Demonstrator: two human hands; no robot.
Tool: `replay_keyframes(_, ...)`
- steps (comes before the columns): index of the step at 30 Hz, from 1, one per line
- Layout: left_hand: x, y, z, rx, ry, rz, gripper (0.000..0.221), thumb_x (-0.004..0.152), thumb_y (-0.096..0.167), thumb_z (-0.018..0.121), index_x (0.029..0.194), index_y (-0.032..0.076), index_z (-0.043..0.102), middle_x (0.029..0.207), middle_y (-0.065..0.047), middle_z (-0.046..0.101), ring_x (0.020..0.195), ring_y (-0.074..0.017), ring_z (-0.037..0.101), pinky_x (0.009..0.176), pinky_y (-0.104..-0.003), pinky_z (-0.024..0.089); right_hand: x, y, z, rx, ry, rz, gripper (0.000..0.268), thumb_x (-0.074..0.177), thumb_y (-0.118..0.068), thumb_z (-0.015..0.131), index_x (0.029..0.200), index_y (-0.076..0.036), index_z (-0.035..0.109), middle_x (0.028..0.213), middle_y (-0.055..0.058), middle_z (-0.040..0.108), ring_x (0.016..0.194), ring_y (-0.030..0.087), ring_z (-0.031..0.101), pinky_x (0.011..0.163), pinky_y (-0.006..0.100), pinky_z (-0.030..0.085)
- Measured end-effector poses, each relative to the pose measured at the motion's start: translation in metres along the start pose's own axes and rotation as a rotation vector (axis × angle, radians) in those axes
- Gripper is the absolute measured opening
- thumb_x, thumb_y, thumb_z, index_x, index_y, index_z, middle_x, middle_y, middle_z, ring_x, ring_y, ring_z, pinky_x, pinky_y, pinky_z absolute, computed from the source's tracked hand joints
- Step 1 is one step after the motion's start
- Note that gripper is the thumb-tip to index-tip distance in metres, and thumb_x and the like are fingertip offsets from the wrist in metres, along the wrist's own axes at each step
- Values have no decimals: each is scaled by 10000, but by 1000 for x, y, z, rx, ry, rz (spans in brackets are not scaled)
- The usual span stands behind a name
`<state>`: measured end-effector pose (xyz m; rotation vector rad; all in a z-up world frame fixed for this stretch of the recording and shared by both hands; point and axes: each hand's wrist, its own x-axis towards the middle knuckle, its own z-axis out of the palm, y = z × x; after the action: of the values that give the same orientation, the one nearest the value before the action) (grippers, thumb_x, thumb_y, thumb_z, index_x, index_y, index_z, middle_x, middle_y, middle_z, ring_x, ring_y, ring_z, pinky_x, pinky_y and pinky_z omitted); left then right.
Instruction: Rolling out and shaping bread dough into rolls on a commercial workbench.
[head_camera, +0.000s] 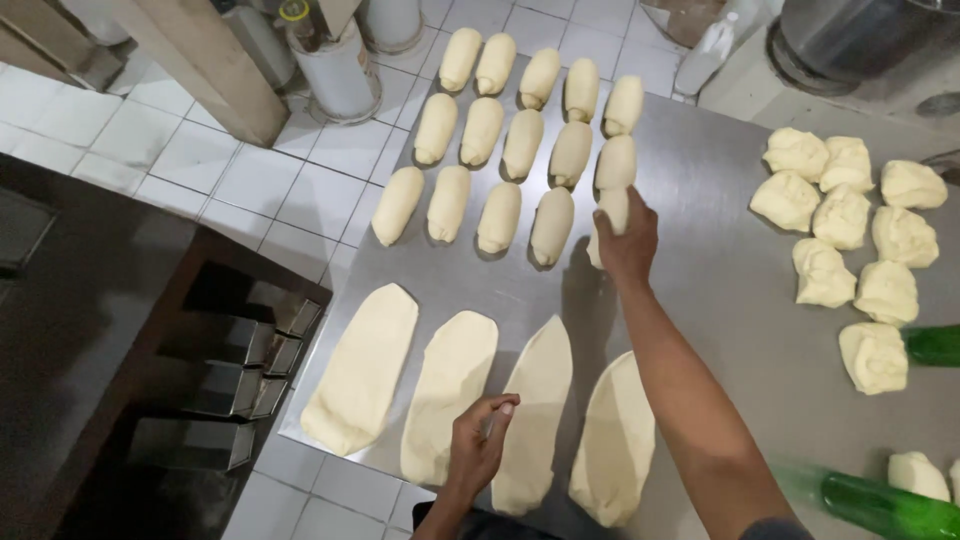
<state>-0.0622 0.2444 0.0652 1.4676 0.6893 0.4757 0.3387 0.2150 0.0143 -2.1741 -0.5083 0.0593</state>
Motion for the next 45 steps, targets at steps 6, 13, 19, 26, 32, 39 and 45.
replay_keyframes(6, -5, -25, -14, 70, -15, 1, 216, 953, 195, 713, 1067, 20, 771, 999, -117, 791, 966, -223, 756, 854, -325, 577, -18, -9, 33, -254, -53, 102, 938, 996, -534, 602, 1664, -67, 140, 1583, 312, 350, 1422, 497, 375, 1179, 539, 328)
replay_keyframes(13, 23, -200, 85, 191, -481, 139, 298, 991, 241, 727, 1249, 92, 741, 1164, -150, 710, 1108, -254, 681, 960, -376, 549, -195, 102, -36, -307, -44, 69, 666, 862, -296, 751, 1433, -14, 556, 1358, 242, 590, 1280, 399, 567, 1096, 505, 454)
replay_keyframes(19, -10, -238, 154, 383, -449, 441, 328, 921, 222, 758, 1233, 123, 731, 1201, -132, 718, 1158, -285, 669, 971, -401, 549, -207, 109, -52, -297, -150, -227, 620, 809, -300, 775, 1358, -63, 607, 1346, 206, 604, 1281, 408, 549, 1075, 516, 433)
replay_keyframes(26, 26, -179, 93, 595, -599, 798, 384, 839, 202, 795, 1213, 161, 719, 1244, -110, 727, 1216, -321, 655, 984, -430, 549, -294, 143, -86, -281, -196, -405, 568, 747, -305, 803, 1267, -122, 668, 1331, 163, 621, 1283, 417, 526, 1049, 529, 407)
replay_keyframes(32, -42, -15, 85, 674, -818, 101, 382, 879, 245, 778, 1236, 141, 689, 1180, -114, 694, 1073, -317, 670, 911, -404, 550, -386, 95, -137, -102, -408, -176, 532, 729, -164, 824, 1245, -142, 696, 1322, 87, 638, 1308, 342, 520, 1092, 471, 426)
replay_keyframes(39, -104, -74, 119, 679, -421, 442, 515, 1005, 320, 614, 1453, 70, 566, 1535, -189, 487, 1466, -425, 376, 1156, -552, 336, -410, 71, -130, -99, -134, -300, 414, 966, -106, 644, 1380, -104, 631, 1455, 93, 586, 1435, 328, 475, 1183, 461, 405)
replay_keyframes(45, -69, -55, 144, 777, -421, 473, 672, 1019, 428, 544, 1568, 62, 415, 1665, -185, 283, 1535, -469, 153, 1201, -643, 107, -366, 49, -119, -171, -54, -305, 488, 1004, -252, 518, 1423, -3, 529, 1572, 229, 409, 1488, 447, 314, 1211, 554, 229)
